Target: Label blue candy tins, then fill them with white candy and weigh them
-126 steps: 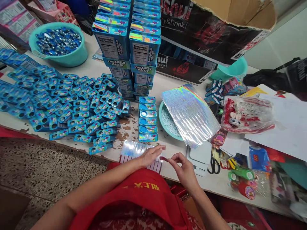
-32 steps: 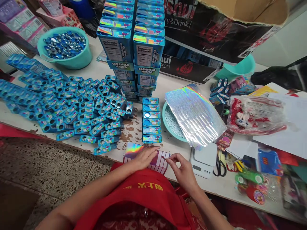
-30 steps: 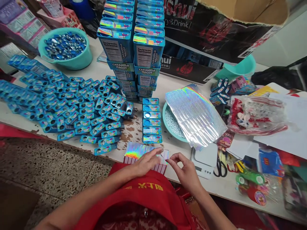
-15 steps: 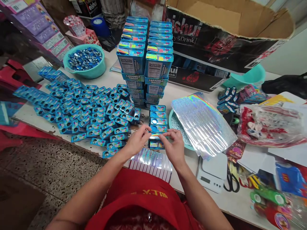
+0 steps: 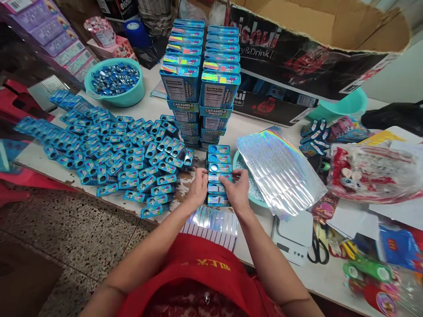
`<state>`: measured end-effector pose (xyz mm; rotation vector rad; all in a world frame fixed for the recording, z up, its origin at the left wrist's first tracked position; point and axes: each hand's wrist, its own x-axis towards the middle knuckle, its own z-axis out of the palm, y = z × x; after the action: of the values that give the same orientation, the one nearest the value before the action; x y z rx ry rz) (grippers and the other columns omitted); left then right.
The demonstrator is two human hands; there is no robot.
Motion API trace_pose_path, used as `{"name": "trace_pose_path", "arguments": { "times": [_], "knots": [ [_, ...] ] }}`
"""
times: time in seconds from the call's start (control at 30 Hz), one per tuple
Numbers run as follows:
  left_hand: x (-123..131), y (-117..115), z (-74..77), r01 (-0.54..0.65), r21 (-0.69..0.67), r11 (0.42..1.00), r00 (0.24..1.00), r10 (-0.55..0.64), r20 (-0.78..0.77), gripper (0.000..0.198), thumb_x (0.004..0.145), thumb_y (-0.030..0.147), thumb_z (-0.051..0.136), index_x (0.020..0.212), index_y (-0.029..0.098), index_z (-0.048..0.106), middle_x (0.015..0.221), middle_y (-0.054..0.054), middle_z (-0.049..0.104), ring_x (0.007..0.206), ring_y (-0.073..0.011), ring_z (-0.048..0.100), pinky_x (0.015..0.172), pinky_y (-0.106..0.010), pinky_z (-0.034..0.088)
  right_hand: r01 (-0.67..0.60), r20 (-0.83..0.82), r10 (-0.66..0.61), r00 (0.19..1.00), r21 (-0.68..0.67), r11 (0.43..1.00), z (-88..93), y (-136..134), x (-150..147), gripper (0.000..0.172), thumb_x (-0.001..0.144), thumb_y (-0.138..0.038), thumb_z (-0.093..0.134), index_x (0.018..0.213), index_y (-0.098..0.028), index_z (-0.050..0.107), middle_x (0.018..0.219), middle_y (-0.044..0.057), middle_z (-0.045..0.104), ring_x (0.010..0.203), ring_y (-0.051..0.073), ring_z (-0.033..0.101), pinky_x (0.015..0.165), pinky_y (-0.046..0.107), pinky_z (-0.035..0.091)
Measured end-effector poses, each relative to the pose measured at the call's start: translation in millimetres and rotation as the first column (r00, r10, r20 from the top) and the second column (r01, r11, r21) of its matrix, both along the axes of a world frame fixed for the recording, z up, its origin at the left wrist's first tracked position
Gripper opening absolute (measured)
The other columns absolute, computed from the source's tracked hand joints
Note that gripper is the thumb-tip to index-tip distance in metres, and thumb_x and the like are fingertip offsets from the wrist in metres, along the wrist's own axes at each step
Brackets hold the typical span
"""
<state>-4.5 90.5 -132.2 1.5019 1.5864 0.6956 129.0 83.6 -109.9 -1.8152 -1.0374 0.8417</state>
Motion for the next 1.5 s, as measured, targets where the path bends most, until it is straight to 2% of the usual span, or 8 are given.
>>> {"name": "trace_pose_path", "arguments": {
  "times": [0.17,0.3,0.5,0.63,0.83,1.0,1.2,1.5],
  "knots": [
    [-5.0,-9.0,-16.0,-0.037,-0.104,0.994,0.976,0.014,-0.216,0.022,0.089,0.025,0.035,0.108,0.020,0.044,0.101,-0.009,0.061,0.089,-0.0221,0.060,0.075,-0.034,0.044,-0.032,-0.084,0.037,0.996,0.052,0.998,2.9,2.8,4.1,0.025,0.067,-0.031,0.062,0.086,-0.019,0.050,0.083,0.002,0.055,0.077,0.017,0.054,0.072,0.033,0.045],
    [-31.1,-30.5,-28.6,-0.064,-0.095,0.993,0.950,0.032,-0.311,0.024,0.088,0.028,0.039,0.106,0.018,0.050,0.092,-0.007,0.064,0.086,-0.0215,0.061,0.073,-0.031,0.044,0.051,-0.229,-0.040,0.973,0.046,0.998,-9.9,-38.7,19.4,0.025,0.080,-0.040,0.051,0.095,-0.020,0.051,0.092,0.004,0.058,0.081,0.018,0.057,0.073,0.033,0.046],
    [-36.0,-72.2,-53.2,0.392,-0.252,0.885,0.812,-0.462,-0.358,0.022,0.086,0.022,0.042,0.092,0.019,0.063,0.096,-0.007,0.066,0.093,-0.0209,0.058,0.081,-0.031,0.042,-0.132,0.212,0.189,0.959,-0.255,0.958,-80.2,-120.5,39.1,0.029,0.068,-0.041,0.063,0.087,-0.020,0.062,0.096,0.012,0.059,0.094,0.030,0.054,0.076,0.044,0.044],
    [-9.7,-76.3,-60.3,0.580,-0.245,0.777,0.666,-0.625,-0.408,0.030,0.085,0.028,0.048,0.110,0.017,0.061,0.106,-0.012,0.065,0.103,-0.0267,0.055,0.090,-0.038,0.039,-0.191,0.168,0.248,0.954,-0.297,0.936,-110.9,-124.6,45.9,0.024,0.064,-0.035,0.065,0.081,-0.018,0.062,0.086,0.010,0.061,0.080,0.027,0.058,0.070,0.040,0.046],
    [3.7,-77.5,-62.0,0.601,-0.292,0.744,0.637,-0.666,-0.387,0.028,0.089,0.031,0.044,0.109,0.025,0.063,0.112,-0.007,0.065,0.106,-0.0267,0.055,0.090,-0.041,0.036,-0.295,0.080,0.324,0.943,-0.250,0.922,-98.3,-123.0,61.5,0.016,0.074,-0.033,0.054,0.069,-0.019,0.060,0.073,0.004,0.061,0.066,0.019,0.057,0.060,0.030,0.044],
    [4.0,-78.2,-62.7,0.619,-0.372,0.691,0.666,-0.714,-0.218,0.030,0.090,0.035,0.041,0.094,0.023,0.067,0.096,-0.003,0.069,0.092,-0.0203,0.060,0.079,-0.029,0.040,-0.298,0.180,0.339,0.924,-0.218,0.929,-87.3,-133.2,62.9,0.023,0.082,-0.036,0.050,0.074,-0.019,0.063,0.074,0.005,0.059,0.069,0.019,0.054,0.062,0.031,0.044],
    [10.8,-73.6,-53.5,0.639,-0.335,0.693,0.613,-0.721,-0.322,0.032,0.092,0.027,0.034,0.090,0.019,0.065,0.094,-0.007,0.069,0.092,-0.0216,0.060,0.080,-0.031,0.039,-0.379,0.635,0.379,0.674,-0.143,0.914,-76.8,-143.3,34.4,0.026,0.086,-0.030,0.051,0.109,-0.025,0.063,0.115,0.012,0.056,0.106,0.029,0.046,0.085,0.046,0.040],
    [15.5,-72.6,-62.2,0.626,-0.314,0.714,0.614,-0.699,-0.366,0.031,0.091,0.027,0.034,0.085,0.017,0.064,0.092,-0.008,0.068,0.089,-0.0214,0.059,0.080,-0.032,0.039,-0.573,0.659,0.561,0.501,-0.233,0.786,-88.0,-164.2,28.2,0.036,0.087,-0.020,0.047,0.122,-0.023,0.053,0.130,0.012,0.053,0.123,0.031,0.040,0.096,0.049,0.035]
  ]
}}
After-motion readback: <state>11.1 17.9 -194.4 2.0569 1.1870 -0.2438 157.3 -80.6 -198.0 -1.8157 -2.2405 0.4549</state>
